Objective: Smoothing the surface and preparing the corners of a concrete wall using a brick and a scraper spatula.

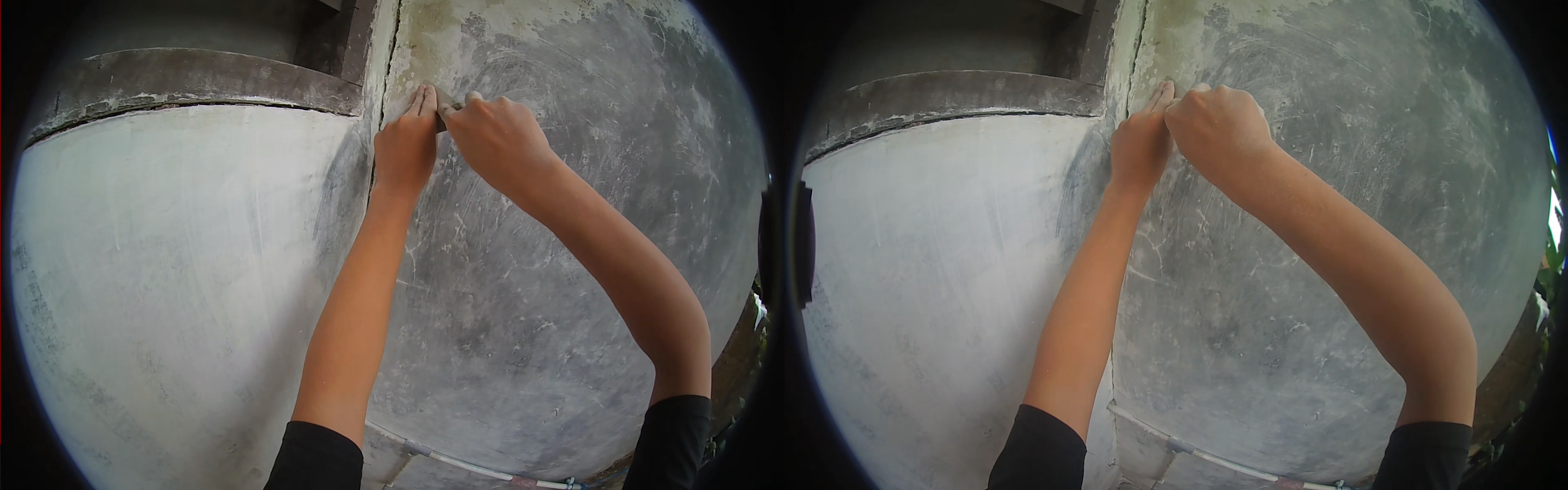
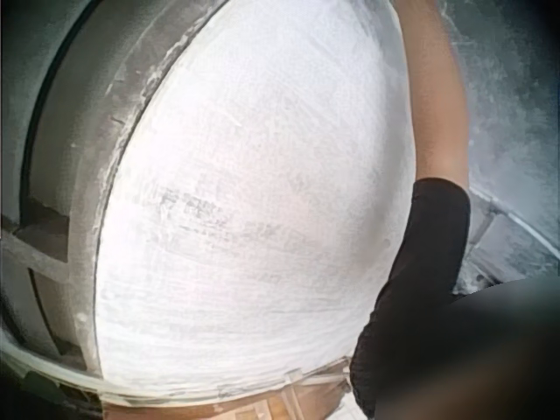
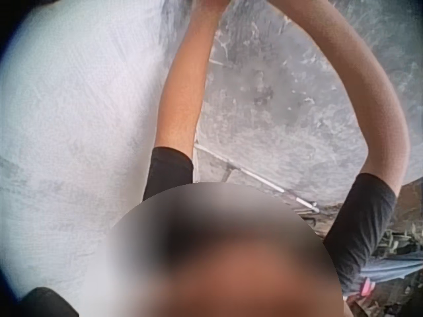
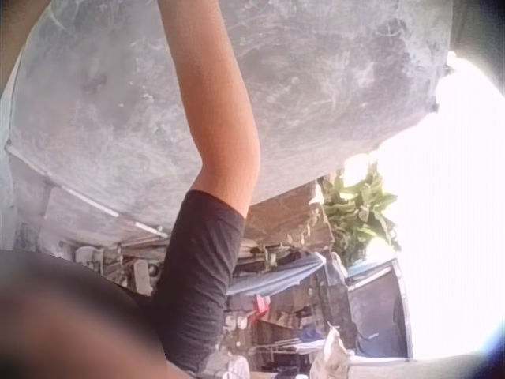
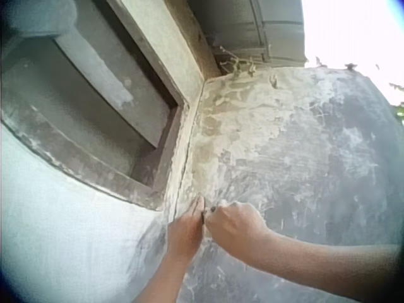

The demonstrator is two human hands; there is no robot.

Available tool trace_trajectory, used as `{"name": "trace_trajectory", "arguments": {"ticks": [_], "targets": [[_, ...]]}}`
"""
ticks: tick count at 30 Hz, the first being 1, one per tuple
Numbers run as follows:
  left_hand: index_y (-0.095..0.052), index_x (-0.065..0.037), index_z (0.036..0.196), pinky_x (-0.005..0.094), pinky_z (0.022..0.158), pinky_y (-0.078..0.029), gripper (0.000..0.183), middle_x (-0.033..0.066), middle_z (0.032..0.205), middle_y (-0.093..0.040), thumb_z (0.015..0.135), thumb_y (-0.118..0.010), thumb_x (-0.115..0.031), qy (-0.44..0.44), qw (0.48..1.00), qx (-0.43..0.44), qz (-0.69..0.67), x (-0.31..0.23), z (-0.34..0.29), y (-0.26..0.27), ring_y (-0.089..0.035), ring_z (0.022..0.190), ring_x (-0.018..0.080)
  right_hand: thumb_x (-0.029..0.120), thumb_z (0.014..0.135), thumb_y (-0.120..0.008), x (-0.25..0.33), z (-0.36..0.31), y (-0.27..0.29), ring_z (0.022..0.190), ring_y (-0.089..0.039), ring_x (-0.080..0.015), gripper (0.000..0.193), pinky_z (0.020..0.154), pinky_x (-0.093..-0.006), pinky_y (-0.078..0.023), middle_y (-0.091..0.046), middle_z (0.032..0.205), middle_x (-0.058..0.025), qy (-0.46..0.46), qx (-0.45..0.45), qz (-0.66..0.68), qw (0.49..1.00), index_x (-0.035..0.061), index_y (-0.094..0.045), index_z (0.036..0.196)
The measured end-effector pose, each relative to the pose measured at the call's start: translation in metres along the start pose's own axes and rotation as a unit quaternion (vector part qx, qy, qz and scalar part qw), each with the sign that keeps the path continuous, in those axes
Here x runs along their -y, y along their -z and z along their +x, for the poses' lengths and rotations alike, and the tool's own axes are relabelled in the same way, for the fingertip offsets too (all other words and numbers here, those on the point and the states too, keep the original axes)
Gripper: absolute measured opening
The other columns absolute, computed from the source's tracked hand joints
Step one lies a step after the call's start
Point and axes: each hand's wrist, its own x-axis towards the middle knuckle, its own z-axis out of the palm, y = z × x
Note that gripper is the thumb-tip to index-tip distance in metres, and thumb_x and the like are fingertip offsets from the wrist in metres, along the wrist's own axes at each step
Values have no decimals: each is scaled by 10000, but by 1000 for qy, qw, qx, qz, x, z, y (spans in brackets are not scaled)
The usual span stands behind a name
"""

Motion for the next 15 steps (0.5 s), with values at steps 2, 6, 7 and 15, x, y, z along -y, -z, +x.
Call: {"name": "trace_trajectory", "arguments": {"ticks": [2,6,7,15], "targets": [[-578,-18,1373,398,810,-616,441,141,1359,-641,935,-531,-49,21,999,27,-5,3,0,2,-725,1015,312,61,787,-744,5,-2,4,797,-754,-217,38,590,-308,-602,-725,836,-116,7,11,-16,1000,33,-746,812],[-573,-27,1380,401,807,-615,442,120,1373,-634,941,-529,-61,-4,1000,1,5,1,-7,2,-721,1027,313,71,791,-752,9,-4,-1,833,-751,-210,66,596,-301,-602,-728,849,-104,-12,-2,-5,1000,41,-754,849],[-573,-27,1380,401,807,-615,442,120,1373,-634,941,-529,-61,-6,1000,-2,9,6,-3,3,-721,1027,313,71,791,-752,8,2,-3,833,-751,-210,66,596,-301,-602,-728,849,-104,-12,-8,-5,1000,41,-754,849],[-570,-54,1391,430,821,-610,443,93,1390,-626,952,-509,-55,39,998,51,11,1,-5,5,-711,1044,324,26,792,-711,10,3,1,755,-759,-287,33,613,-337,-613,-731,842,-155,-20,2,36,999,36,-742,797]]}}
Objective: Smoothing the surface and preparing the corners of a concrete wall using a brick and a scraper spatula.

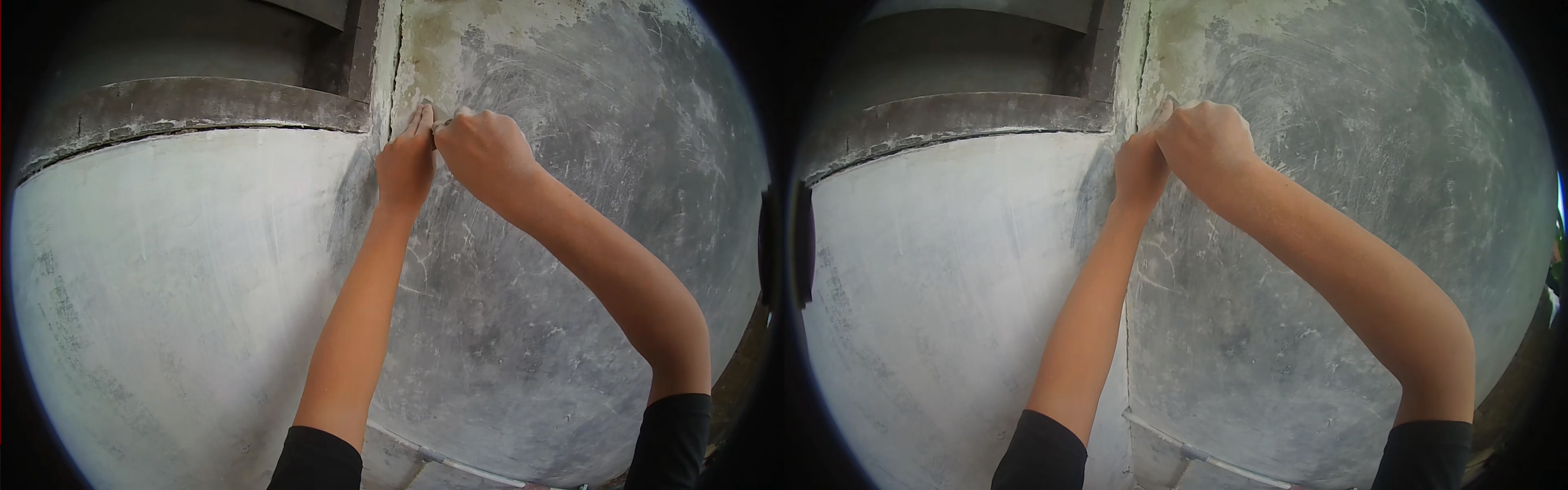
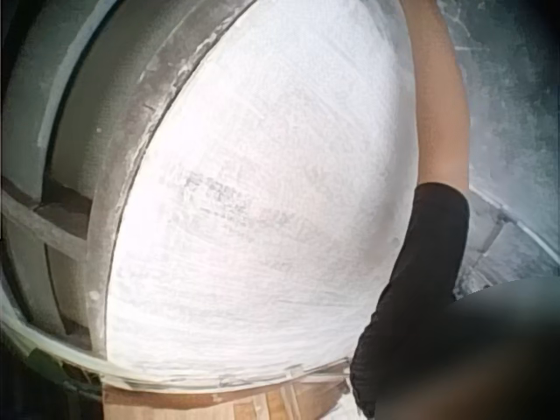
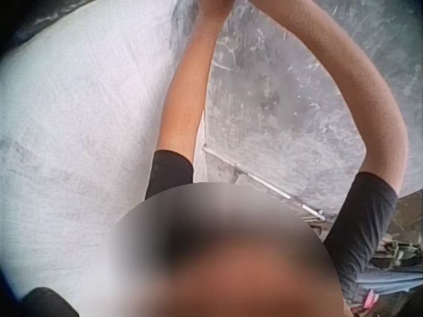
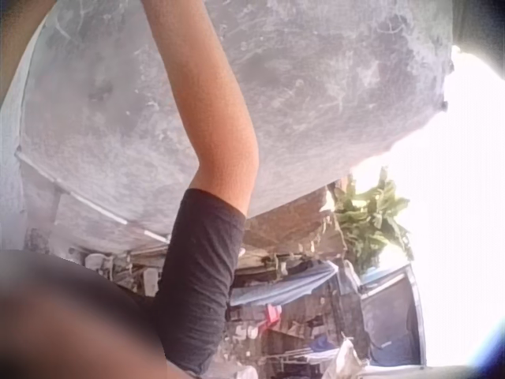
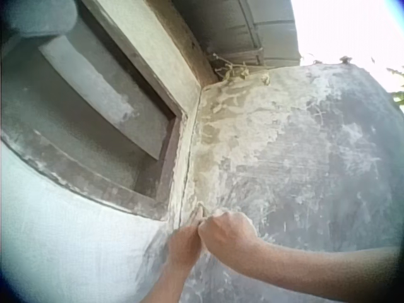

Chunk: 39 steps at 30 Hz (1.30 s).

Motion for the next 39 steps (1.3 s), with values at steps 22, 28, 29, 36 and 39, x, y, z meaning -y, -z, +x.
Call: {"name": "trace_trajectory", "arguments": {"ticks": [22,28,29,36,39], "targets": [[-593,-61,1363,474,831,-596,422,100,1385,-625,947,-527,-83,46,999,27,-5,10,12,6,-715,991,366,18,814,-686,-5,24,-5,787,-764,-295,79,629,-353,-617,-748,852,-144,10,-27,29,999,58,-753,828],[-604,-50,1351,469,830,-597,413,119,1364,-636,944,-536,-76,46,999,12,10,15,17,8,-715,997,367,11,826,-670,-8,23,-5,790,-762,-305,101,639,-375,-618,-745,832,-141,26,-39,41,998,53,-755,862],[-605,-52,1352,472,838,-594,415,121,1358,-639,943,-538,-73,49,998,11,30,16,23,8,-713,999,370,8,826,-669,-7,29,-5,791,-761,-310,106,641,-377,-618,-746,836,-143,22,-44,38,998,55,-756,865],[-599,-51,1358,481,829,-596,428,123,1333,-657,937,-522,-48,66,997,18,22,10,16,7,-715,995,376,84,877,-681,-9,33,0,882,-766,-276,79,649,-368,-621,-765,932,-103,22,-8,28,999,79,-759,888],[-588,-65,1371,491,841,-592,443,120,1345,-650,931,-536,-60,84,994,48,42,15,25,10,-713,992,383,0,823,-665,-13,41,-4,783,-759,-313,105,650,-368,-618,-745,838,-142,18,-20,50,998,46,-753,855]]}}
